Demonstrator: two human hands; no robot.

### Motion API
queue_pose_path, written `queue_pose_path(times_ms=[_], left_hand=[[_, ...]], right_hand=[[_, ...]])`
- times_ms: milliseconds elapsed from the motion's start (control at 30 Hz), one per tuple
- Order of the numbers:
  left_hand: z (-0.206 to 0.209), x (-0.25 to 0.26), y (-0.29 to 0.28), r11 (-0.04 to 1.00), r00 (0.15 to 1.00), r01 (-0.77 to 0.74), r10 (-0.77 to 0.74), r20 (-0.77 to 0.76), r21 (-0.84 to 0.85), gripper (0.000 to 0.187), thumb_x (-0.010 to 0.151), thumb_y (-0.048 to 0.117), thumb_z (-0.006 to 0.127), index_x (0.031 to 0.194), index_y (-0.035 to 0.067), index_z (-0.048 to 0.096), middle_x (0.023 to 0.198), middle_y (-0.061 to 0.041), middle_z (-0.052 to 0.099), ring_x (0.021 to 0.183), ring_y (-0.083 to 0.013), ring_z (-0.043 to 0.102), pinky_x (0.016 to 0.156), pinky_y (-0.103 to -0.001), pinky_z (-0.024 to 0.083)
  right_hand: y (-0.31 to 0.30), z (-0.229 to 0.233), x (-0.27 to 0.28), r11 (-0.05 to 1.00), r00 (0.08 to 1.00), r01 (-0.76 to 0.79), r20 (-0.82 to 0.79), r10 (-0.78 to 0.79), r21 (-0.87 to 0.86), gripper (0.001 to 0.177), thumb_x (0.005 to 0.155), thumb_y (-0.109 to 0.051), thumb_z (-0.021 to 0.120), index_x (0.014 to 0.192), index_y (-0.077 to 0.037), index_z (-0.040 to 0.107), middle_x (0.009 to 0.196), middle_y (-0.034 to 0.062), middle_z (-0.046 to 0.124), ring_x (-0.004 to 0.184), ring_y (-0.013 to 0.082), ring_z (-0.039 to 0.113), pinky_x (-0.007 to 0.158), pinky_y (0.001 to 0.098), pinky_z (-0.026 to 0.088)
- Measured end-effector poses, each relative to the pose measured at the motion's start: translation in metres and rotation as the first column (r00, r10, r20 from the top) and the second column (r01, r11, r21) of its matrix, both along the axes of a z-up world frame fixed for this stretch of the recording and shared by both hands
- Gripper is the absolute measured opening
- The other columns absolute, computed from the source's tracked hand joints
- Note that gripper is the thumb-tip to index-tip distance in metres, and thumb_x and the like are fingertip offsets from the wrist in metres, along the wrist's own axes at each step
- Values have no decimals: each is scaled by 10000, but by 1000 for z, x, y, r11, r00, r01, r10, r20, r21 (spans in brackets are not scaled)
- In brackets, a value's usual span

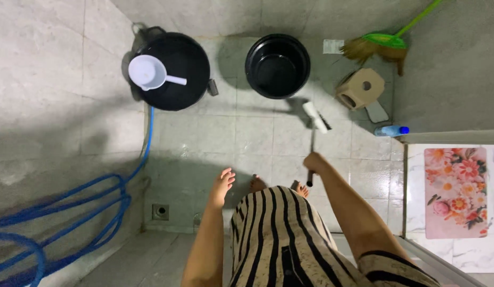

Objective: Scrubbing the floor with a broom and water, then using a squeegee to push water into the drain in a bathroom.

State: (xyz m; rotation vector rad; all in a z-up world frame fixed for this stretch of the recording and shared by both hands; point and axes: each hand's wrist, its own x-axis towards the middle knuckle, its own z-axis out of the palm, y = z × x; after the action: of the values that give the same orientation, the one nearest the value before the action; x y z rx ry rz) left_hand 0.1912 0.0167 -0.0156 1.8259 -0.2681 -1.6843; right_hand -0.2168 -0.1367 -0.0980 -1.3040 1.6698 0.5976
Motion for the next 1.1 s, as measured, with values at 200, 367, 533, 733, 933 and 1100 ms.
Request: queue_pose_path(times_ms=[200,367,533,733,933,1100], left_hand=[[1,26,38,982,981,-189,190,37,-17,417,1016,312,557,1365,105,651,1169,-54,760,969,-168,679,780,-345,508],[-15,19,35,981,980,-193,193,-50,3,379,1015,336,563,1349,173,638,1189,-12,745,987,-123,682,794,-314,513],[-28,-4,16,990,990,-140,140,-28,-20,358,1015,344,556,1323,182,643,1169,-4,749,999,-128,694,815,-309,526],[-30,-25,5,995,997,-79,78,-13,-57,352,1011,316,557,1315,168,652,1154,-1,754,986,-135,692,826,-317,527],[-29,1,28,998,999,-47,47,7,-36,379,996,320,571,1347,190,625,1190,1,733,1013,-115,690,851,-307,536],[-27,33,62,979,980,-191,186,-66,-75,412,1010,337,558,1368,144,626,1170,-29,740,993,-133,677,784,-301,493]], right_hand=[[37,44,150,919,894,-389,267,360,62,209,878,-122,651,824,79,642,629,177,625,520,249,584,528,449,493],[-18,92,116,948,817,-1,547,-182,317,160,861,-119,678,926,23,644,653,68,592,495,159,491,432,338,413],[-48,178,30,984,894,0,442,-79,175,215,881,-170,700,973,24,699,657,68,639,508,158,548,435,314,446],[-50,163,-9,963,964,-259,82,253,72,230,893,-171,668,882,38,765,690,130,716,526,200,643,493,337,522],[-56,-70,-54,961,955,-274,-109,277,48,252,880,-188,710,796,44,759,699,169,737,530,225,658,528,385,552],[37,-28,70,69,87,-973,-73,993,-221,223,681,-167,841,695,-79,636,649,79,556,589,211,531,595,397,444]])
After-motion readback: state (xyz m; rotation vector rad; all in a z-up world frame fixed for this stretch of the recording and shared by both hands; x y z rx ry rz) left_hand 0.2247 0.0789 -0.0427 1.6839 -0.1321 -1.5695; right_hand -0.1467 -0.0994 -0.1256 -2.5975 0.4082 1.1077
